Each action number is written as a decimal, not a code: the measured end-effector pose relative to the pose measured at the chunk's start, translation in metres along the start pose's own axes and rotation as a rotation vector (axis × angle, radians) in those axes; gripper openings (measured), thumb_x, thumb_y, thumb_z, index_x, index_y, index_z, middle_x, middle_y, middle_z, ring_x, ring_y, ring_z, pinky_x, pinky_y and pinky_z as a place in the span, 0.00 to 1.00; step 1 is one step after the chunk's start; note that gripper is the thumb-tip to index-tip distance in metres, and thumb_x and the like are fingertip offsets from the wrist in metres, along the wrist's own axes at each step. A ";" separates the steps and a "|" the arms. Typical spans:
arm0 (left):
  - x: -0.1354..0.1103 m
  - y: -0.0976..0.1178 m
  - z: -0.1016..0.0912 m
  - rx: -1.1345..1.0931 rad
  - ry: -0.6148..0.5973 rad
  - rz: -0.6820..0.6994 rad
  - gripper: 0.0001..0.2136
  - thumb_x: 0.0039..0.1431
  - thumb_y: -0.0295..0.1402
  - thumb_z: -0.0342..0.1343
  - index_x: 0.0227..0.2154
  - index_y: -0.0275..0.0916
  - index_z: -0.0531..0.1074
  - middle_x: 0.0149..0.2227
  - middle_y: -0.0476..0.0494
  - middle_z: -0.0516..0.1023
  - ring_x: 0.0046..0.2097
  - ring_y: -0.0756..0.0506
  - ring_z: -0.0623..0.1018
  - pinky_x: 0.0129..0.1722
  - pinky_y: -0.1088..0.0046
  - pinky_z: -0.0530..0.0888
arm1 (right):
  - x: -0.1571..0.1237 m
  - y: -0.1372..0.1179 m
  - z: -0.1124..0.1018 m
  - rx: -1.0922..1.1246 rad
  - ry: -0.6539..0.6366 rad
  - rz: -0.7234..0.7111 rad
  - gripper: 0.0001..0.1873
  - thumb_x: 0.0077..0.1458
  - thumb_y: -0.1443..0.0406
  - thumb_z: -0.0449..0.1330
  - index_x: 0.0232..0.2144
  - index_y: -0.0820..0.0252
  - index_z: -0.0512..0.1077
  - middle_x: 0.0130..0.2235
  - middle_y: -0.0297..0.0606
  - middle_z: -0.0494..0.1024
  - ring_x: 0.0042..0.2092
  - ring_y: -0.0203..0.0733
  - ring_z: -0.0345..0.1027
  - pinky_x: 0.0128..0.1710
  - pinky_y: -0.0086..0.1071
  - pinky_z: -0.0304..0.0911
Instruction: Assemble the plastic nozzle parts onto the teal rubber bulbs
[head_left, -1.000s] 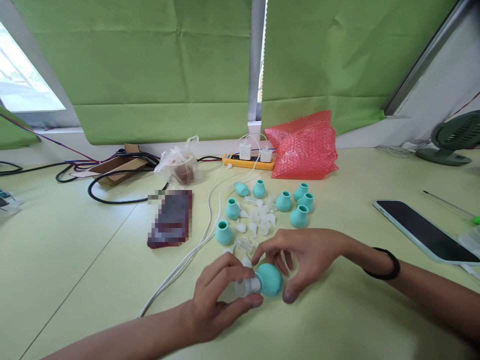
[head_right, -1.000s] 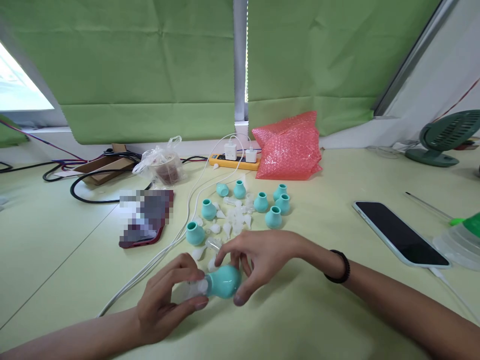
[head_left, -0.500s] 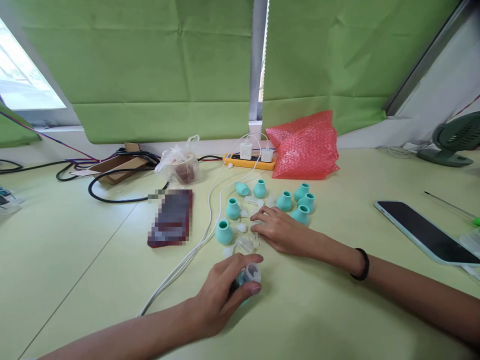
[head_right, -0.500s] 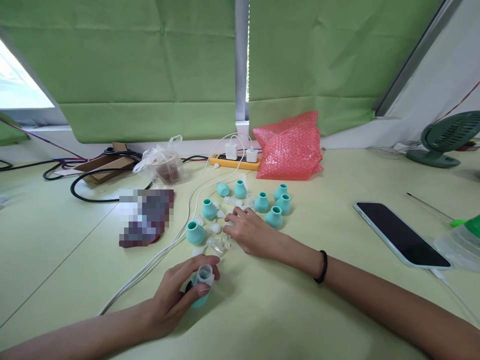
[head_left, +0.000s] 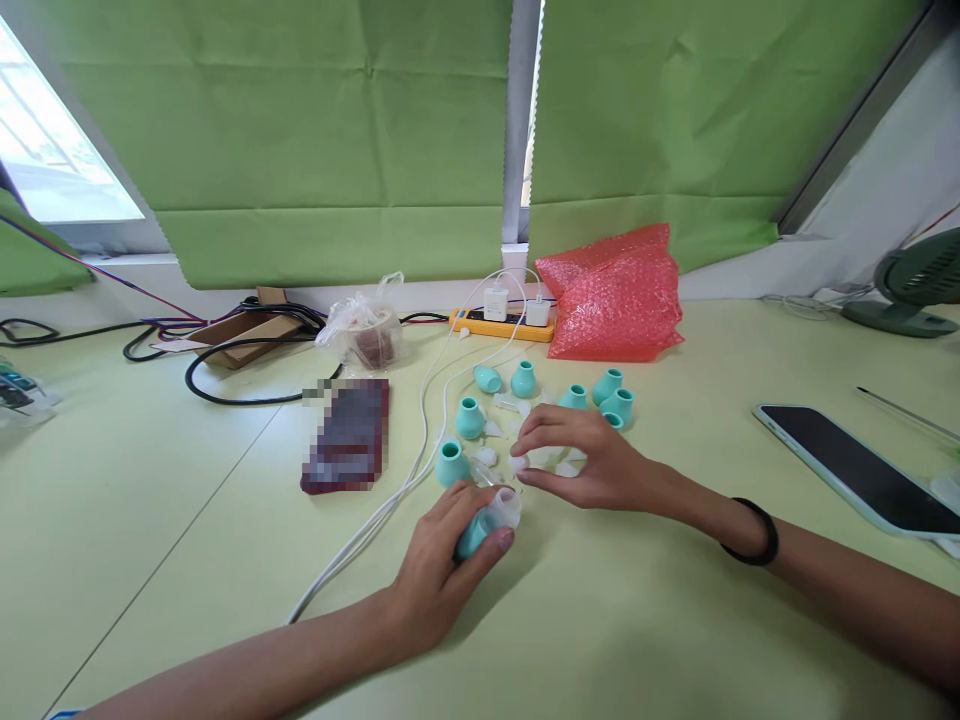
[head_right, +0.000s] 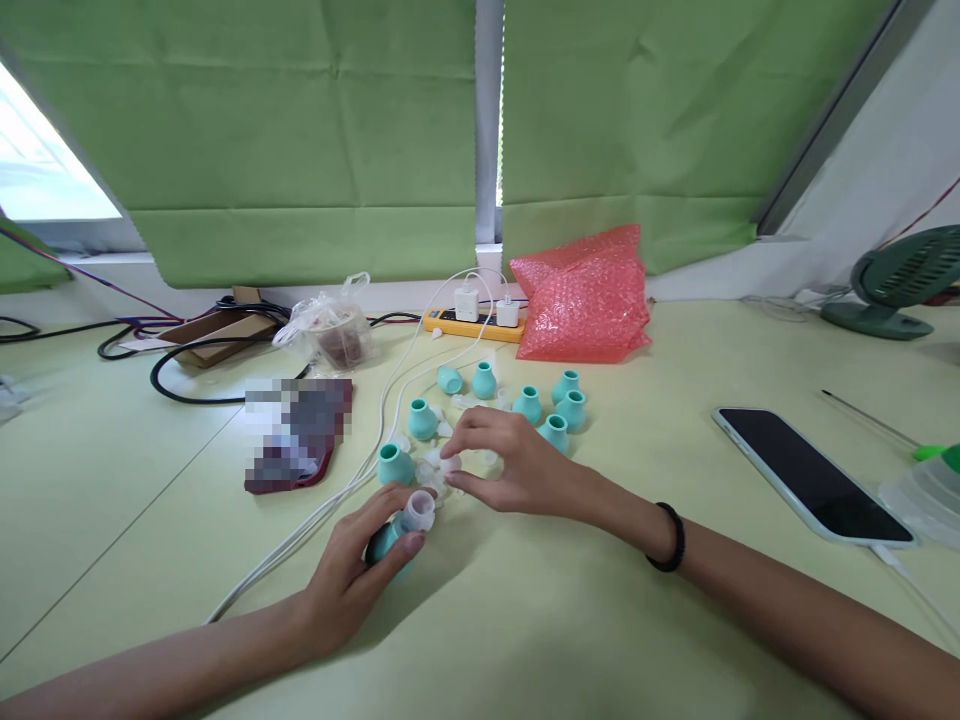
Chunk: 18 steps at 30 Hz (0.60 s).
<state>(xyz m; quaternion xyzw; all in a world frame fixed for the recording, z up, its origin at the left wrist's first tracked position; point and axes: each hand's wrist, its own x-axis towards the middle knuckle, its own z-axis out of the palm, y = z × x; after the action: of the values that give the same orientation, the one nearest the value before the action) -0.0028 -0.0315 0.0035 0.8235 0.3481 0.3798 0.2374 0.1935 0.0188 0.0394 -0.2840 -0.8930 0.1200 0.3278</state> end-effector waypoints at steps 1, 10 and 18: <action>0.000 -0.001 0.000 0.015 0.017 0.010 0.07 0.55 0.31 0.48 0.36 0.36 0.66 0.30 0.44 0.71 0.33 0.47 0.69 0.32 0.73 0.68 | 0.001 -0.004 -0.003 0.175 0.011 0.054 0.06 0.47 0.67 0.59 0.30 0.65 0.70 0.30 0.39 0.72 0.32 0.36 0.65 0.32 0.32 0.64; -0.004 -0.004 0.003 0.106 0.094 0.073 0.05 0.54 0.31 0.51 0.32 0.38 0.68 0.25 0.48 0.69 0.27 0.49 0.70 0.26 0.76 0.67 | -0.001 -0.009 -0.005 0.640 -0.046 0.228 0.09 0.35 0.69 0.66 0.26 0.64 0.75 0.28 0.39 0.76 0.29 0.37 0.70 0.29 0.29 0.68; -0.005 -0.004 0.003 0.140 0.083 0.104 0.08 0.54 0.32 0.51 0.36 0.36 0.69 0.25 0.46 0.71 0.26 0.49 0.71 0.25 0.76 0.69 | 0.000 -0.008 -0.008 0.638 -0.178 0.247 0.11 0.34 0.72 0.66 0.27 0.63 0.76 0.27 0.38 0.77 0.29 0.37 0.70 0.27 0.27 0.67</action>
<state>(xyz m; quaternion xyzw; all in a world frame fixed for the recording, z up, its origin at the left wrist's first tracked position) -0.0041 -0.0329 -0.0027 0.8385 0.3400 0.4005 0.1447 0.1950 0.0124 0.0483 -0.2615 -0.7946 0.4558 0.3041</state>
